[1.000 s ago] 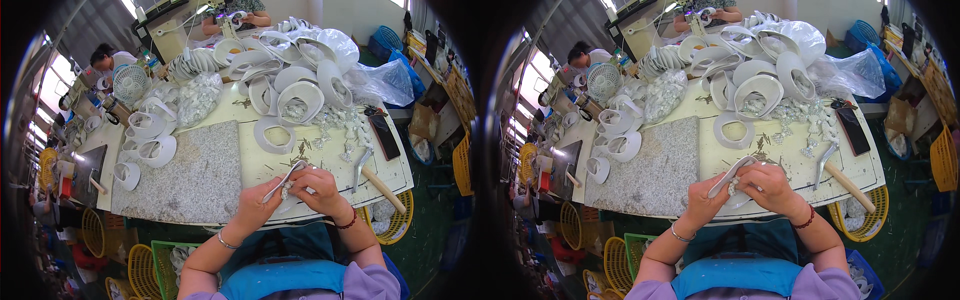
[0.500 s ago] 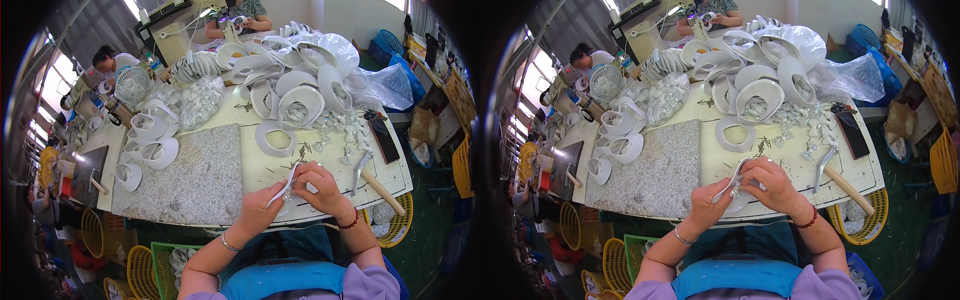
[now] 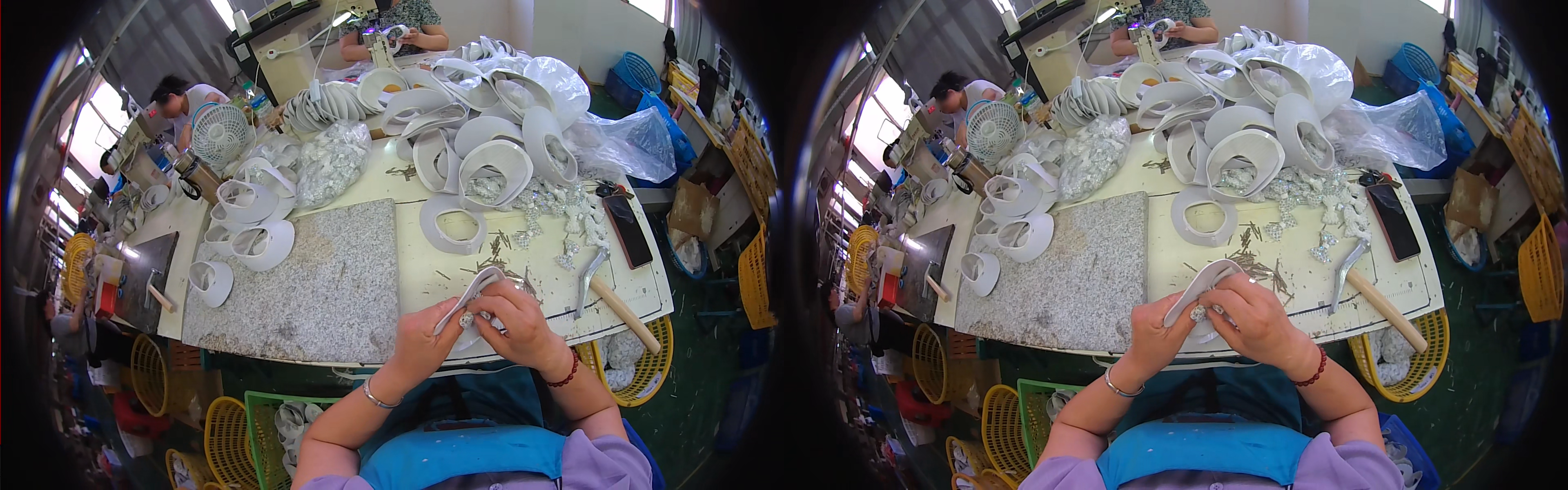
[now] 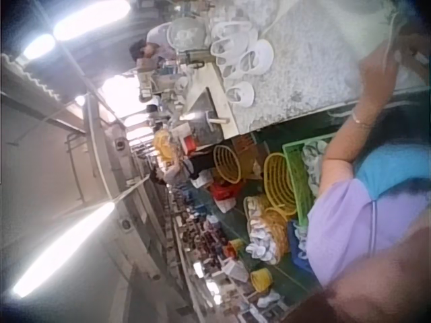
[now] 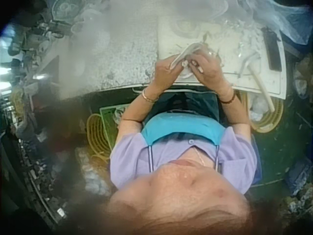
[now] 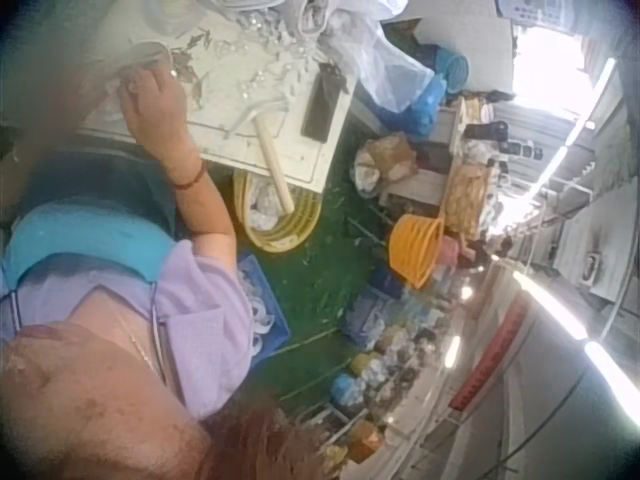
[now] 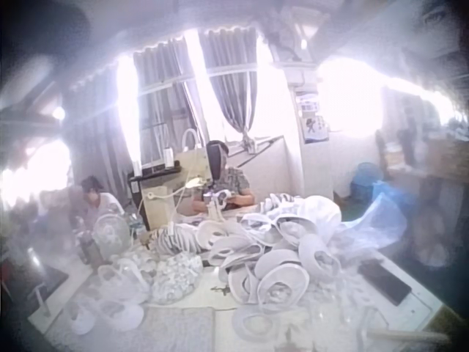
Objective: The person folds decorative trims, fits them into shoe upper components by hand, and taps the components with a hammer.
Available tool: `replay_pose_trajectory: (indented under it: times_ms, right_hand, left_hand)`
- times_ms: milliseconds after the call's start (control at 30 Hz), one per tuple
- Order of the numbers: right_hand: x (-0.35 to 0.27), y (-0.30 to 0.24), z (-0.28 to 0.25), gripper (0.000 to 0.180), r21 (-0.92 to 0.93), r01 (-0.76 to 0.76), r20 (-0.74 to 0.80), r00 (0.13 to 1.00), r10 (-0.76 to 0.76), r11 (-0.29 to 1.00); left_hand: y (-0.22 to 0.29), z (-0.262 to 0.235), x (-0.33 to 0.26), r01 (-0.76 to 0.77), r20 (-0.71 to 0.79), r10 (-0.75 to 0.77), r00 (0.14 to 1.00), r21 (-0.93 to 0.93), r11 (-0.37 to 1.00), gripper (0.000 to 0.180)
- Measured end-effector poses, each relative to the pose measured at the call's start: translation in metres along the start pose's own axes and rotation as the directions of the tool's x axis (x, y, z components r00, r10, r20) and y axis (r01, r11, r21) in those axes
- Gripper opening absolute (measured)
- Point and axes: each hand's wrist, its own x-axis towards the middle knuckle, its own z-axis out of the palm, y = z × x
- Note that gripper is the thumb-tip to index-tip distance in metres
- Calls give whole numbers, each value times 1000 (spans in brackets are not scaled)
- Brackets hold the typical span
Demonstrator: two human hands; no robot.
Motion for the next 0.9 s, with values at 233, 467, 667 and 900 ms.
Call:
replay_pose_trajectory:
  times_ms: [233, 467, 667, 900]
  right_hand:
    - [-8, -9, 18, 22, 132, -67, -146, 986, 86, 989]
    - [-12, -12, 26, 22, 137, -63, -256, 962, 96, 989]
    - [-14, -10, 26, 20, 181, -83, -268, 954, 130, 980]
    - [-14, -5, 21, 20, 243, -112, -231, 958, 169, 964]
  left_hand:
    - [-3, 1, -3, -32, -14, 32, 999, 22, 999, 23]
    - [-6, 2, -6, -28, -26, 28, 999, 22, 999, 21]
    - [-3, -1, -5, -7, 11, 6, 1000, 27, 1000, 28]
    - [3, -2, -2, 13, 50, -15, 999, 40, 999, 28]
